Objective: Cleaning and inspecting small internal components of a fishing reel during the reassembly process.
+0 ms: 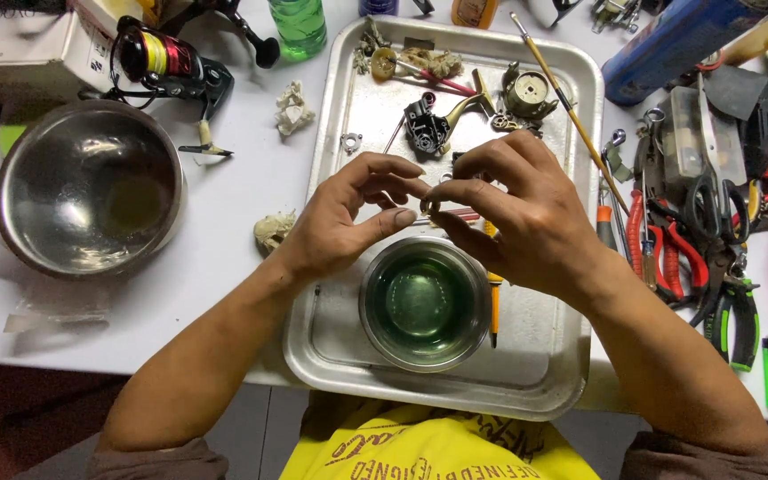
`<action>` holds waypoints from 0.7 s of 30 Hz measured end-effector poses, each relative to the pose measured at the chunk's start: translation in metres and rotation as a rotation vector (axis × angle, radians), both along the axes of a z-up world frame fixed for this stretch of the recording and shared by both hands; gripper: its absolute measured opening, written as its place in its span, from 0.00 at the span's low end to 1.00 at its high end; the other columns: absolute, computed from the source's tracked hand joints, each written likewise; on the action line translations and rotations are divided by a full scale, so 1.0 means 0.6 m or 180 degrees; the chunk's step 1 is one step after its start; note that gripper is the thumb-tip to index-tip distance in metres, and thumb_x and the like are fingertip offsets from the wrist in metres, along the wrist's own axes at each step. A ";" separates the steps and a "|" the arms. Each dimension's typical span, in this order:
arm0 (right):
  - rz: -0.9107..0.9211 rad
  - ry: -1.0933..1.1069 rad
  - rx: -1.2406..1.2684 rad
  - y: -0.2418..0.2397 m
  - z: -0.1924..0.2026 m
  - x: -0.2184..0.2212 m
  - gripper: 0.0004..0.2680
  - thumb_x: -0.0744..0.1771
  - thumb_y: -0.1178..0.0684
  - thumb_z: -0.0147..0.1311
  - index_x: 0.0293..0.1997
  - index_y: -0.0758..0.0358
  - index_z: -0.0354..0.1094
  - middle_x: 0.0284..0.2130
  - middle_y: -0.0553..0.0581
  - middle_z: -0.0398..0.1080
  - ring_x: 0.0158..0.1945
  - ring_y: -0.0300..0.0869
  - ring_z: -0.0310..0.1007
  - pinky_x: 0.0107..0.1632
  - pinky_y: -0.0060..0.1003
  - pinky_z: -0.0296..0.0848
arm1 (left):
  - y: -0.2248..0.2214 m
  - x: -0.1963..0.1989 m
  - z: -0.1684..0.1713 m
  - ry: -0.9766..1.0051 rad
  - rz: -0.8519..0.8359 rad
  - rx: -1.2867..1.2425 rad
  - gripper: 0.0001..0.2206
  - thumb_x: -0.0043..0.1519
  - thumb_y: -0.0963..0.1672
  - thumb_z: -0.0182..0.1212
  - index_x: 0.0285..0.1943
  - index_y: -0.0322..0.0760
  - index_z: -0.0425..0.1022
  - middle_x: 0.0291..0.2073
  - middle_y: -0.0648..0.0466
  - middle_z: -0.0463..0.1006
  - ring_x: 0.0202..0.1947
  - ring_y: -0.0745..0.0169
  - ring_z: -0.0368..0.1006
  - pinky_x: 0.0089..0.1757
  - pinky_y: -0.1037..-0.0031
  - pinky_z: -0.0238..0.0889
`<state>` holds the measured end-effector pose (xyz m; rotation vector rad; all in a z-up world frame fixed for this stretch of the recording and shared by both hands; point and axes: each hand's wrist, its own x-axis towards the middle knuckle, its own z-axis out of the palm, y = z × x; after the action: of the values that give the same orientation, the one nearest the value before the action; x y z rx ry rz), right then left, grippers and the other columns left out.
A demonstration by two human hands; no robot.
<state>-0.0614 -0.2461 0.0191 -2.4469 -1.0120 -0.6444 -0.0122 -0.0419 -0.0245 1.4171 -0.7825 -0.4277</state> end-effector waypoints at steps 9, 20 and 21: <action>0.0149 0.0120 0.0208 -0.008 -0.024 0.028 0.06 0.64 0.58 0.57 0.42 0.65 0.66 0.35 0.61 0.65 0.36 0.49 0.61 0.38 0.42 0.61 | -0.011 0.019 -0.026 0.0541 -0.0089 -0.0195 0.14 0.57 0.42 0.58 0.50 0.35 0.65 0.41 0.51 0.71 0.43 0.62 0.69 0.47 0.75 0.69; -0.0070 0.0491 0.0324 -0.016 -0.062 0.043 0.11 0.63 0.54 0.58 0.43 0.67 0.63 0.34 0.63 0.65 0.35 0.48 0.62 0.36 0.39 0.63 | -0.024 0.031 -0.024 0.0324 0.0384 0.0105 0.12 0.56 0.40 0.59 0.47 0.35 0.66 0.39 0.51 0.74 0.41 0.64 0.72 0.44 0.78 0.68; -0.0163 0.0538 0.0424 -0.016 -0.063 0.042 0.10 0.63 0.53 0.59 0.38 0.69 0.62 0.29 0.62 0.65 0.32 0.47 0.62 0.32 0.37 0.62 | -0.025 0.032 -0.026 0.0214 0.0529 0.0237 0.13 0.55 0.41 0.61 0.48 0.35 0.66 0.39 0.52 0.74 0.41 0.65 0.72 0.43 0.79 0.67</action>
<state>-0.0359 -0.2554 -0.0189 -2.3713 -0.8166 -0.4945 0.0070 -0.0567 -0.0400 1.5166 -0.5943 -0.3770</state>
